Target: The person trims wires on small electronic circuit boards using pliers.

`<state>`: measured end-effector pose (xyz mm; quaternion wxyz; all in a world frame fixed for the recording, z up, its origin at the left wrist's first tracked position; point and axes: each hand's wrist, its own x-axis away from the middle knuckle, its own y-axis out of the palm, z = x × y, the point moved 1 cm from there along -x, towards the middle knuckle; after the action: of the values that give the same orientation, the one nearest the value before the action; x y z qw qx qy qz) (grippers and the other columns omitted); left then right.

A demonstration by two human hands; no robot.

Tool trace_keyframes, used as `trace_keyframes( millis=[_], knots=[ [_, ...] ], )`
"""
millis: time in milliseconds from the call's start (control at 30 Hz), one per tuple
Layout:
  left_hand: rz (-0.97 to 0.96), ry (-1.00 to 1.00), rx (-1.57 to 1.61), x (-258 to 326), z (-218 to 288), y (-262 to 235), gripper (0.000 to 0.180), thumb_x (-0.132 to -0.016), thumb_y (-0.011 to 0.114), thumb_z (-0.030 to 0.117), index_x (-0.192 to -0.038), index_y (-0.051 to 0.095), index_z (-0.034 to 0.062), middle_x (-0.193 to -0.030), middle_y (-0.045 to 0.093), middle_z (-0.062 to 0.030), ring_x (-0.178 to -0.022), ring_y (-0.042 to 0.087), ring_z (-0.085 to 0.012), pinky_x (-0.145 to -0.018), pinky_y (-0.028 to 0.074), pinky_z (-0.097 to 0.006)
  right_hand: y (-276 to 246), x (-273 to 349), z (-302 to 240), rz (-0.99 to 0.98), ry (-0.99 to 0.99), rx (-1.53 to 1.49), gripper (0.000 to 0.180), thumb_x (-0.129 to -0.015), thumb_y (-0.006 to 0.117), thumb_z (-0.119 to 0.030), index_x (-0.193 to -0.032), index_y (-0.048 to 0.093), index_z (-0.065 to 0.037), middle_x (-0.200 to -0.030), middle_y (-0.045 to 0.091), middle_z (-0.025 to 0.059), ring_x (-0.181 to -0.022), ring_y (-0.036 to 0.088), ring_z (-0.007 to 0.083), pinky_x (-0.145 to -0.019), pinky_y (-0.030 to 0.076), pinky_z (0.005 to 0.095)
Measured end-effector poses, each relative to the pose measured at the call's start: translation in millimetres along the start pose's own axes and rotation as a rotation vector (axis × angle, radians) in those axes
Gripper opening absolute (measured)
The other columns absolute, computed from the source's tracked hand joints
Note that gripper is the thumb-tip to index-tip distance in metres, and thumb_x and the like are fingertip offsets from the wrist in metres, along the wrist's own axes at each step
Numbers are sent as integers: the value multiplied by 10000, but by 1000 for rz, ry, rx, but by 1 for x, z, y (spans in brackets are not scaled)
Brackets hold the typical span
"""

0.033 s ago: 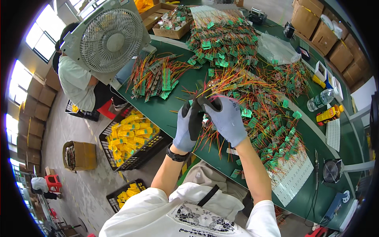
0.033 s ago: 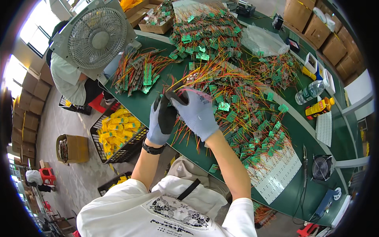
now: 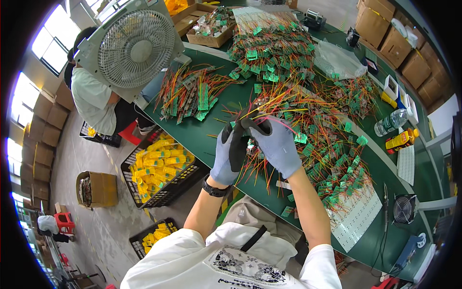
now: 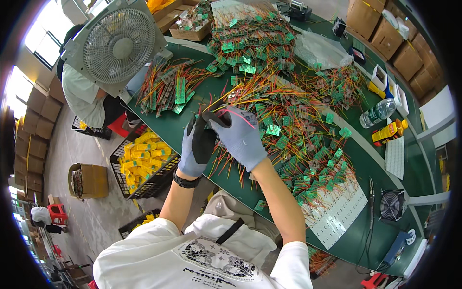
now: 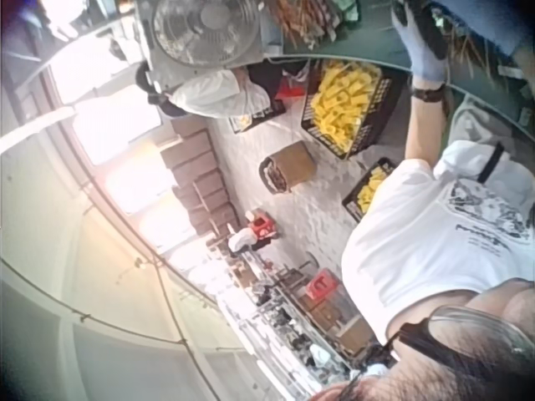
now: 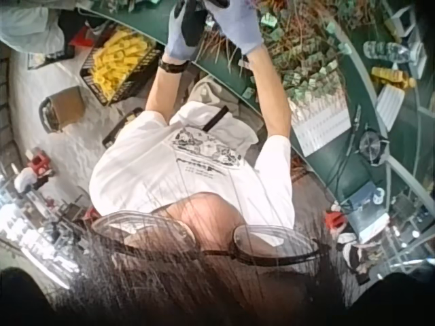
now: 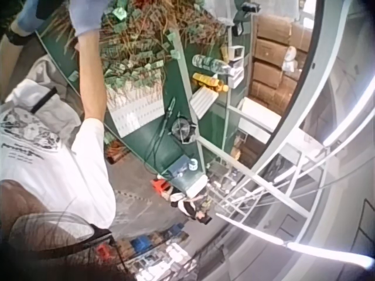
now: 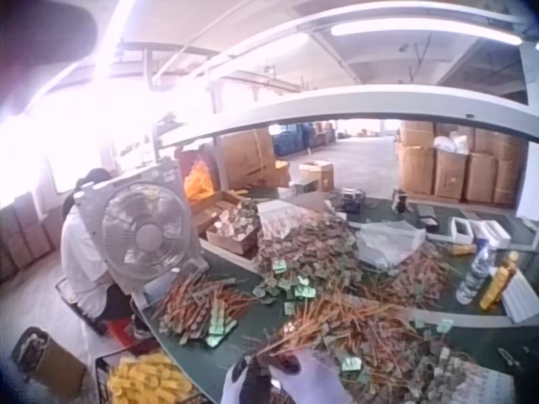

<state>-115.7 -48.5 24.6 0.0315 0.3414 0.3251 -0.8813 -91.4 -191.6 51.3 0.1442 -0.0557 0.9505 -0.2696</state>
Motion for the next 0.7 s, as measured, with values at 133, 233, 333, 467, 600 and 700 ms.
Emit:
trace_keyframes(
  millis=[133,233,333,467,600,700],
  knots=[
    [265,-538,1278,-5,12,7,393,-942,596,97,-1300,504,-34,-1093,645,-74,-958,635,-187,-798,510,-323,0,-4,12,103,70,-285,199,-847,697,-153,-920,642,24,-703,647,105,-567,585,175,-549,456,303],
    [269,-699,941,13,-15,10,341,-948,574,37,-1279,545,-42,-1221,611,-99,-1091,594,-155,-985,464,-292,-4,-2,7,135,-70,-83,239,-813,734,-211,-834,629,2,-707,624,133,-616,607,288,-589,460,376],
    [318,-608,1012,18,-21,18,351,-917,619,17,-1258,568,-46,-1129,650,-86,-990,616,-114,-885,493,-253,8,-3,15,161,-141,-28,226,-812,733,-191,-806,609,-2,-706,621,133,-609,599,299,-578,453,377],
    [346,-685,1037,7,-14,28,328,-893,666,23,-1205,609,-62,-1006,675,-49,-850,618,-82,-783,506,-226,21,-5,29,128,8,-241,230,-816,734,-198,-775,594,-20,-689,615,128,-618,602,307,-567,452,380],
    [288,-734,961,-2,-8,32,338,-908,662,58,-1209,604,-84,-981,677,-43,-840,611,-79,-767,506,-224,12,-8,22,408,-379,157,229,-827,735,-214,-762,591,-48,-652,603,105,-576,592,293,-529,443,382],
    [382,-680,1076,-3,-19,39,321,-914,638,47,-1199,605,-98,-982,671,-46,-829,600,-80,-741,502,-228,2,-6,17,402,-329,92,219,-835,734,-210,-763,588,-64,-605,573,86,-515,558,291,-497,430,376]
  ],
)
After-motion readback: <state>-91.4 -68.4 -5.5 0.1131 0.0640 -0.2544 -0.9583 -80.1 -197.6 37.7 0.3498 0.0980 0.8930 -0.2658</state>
